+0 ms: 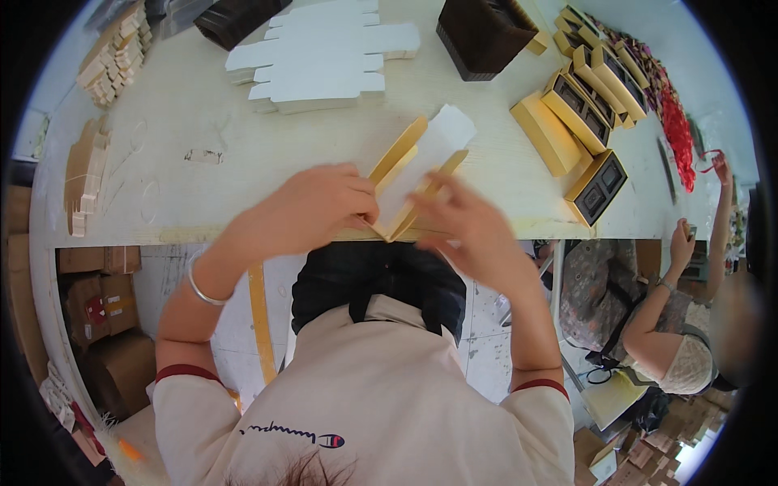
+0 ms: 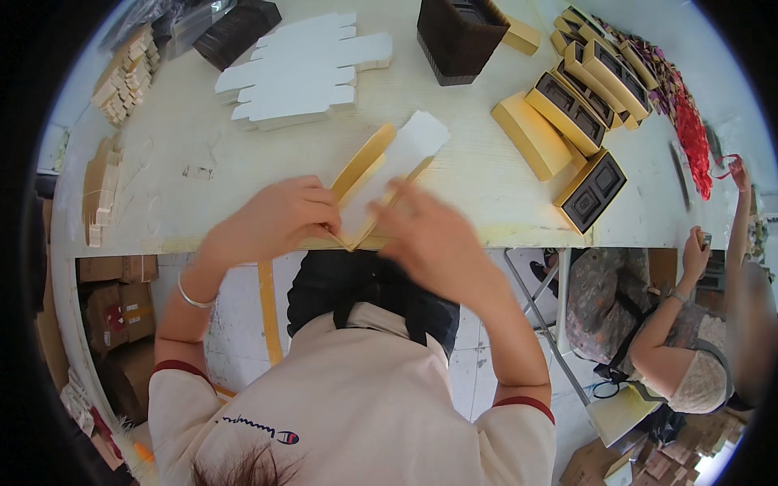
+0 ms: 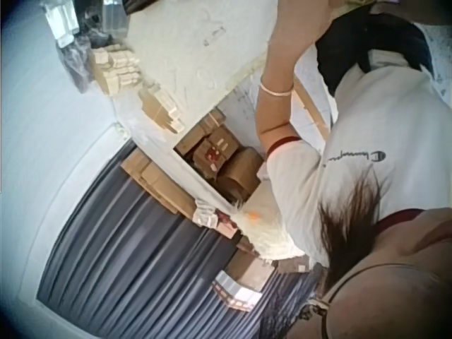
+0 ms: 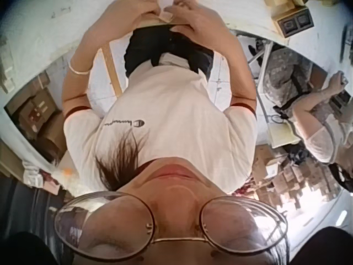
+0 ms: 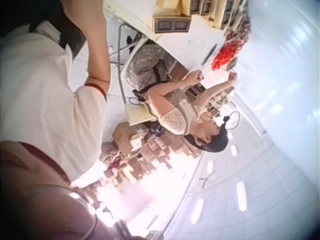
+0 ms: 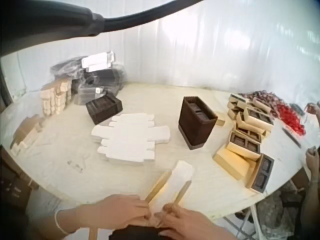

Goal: The person folds flat white cardboard pieces into small rectangular boxes and places them into larger black trays. The person repeats this process multiple times, stacking the finished boxes on the table.

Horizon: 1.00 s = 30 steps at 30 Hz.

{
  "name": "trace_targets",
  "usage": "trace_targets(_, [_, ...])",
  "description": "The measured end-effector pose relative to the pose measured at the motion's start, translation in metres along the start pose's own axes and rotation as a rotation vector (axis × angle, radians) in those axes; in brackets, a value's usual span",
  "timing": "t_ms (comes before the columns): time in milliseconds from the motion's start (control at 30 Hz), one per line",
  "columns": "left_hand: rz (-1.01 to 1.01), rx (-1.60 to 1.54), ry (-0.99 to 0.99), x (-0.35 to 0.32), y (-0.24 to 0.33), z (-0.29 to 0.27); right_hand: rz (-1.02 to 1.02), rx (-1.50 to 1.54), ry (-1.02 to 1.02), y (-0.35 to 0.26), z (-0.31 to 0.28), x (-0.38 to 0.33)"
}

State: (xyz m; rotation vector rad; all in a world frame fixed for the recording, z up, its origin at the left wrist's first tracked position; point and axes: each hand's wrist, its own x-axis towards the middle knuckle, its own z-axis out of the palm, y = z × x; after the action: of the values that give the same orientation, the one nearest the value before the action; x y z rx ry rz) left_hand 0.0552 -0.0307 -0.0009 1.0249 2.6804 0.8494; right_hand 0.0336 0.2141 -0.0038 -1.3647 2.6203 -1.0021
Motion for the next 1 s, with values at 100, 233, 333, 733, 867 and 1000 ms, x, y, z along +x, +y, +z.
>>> trace_targets(100, [0.028, 0.194, 0.048, 0.003, 0.003, -0.011, -0.098, -0.37, 0.136, 0.025, -0.012, -0.004])
trace_targets(233, [-0.12, 0.446, 0.343, 0.012, 0.038, 0.008, -0.006, -0.238, 0.222, 0.001, 0.008, -0.002])
trace_targets(333, [-0.137, 0.629, 0.436, 0.013, 0.036, 0.017, 0.047, -0.049, 0.304, -0.013, 0.026, -0.002])
trace_targets(733, [0.086, 0.067, 0.177, 0.004, -0.008, 0.01, -0.091, -0.012, 0.066, 0.0, -0.016, -0.019])
trace_targets(867, [0.088, 0.012, 0.075, 0.003, 0.007, 0.0, -0.151, 0.038, -0.056, 0.015, -0.003, -0.022])
trace_targets(1000, [0.122, -0.139, 0.06, -0.008, 0.0, 0.012, -0.139, 0.101, -0.011, 0.014, 0.0, -0.014])
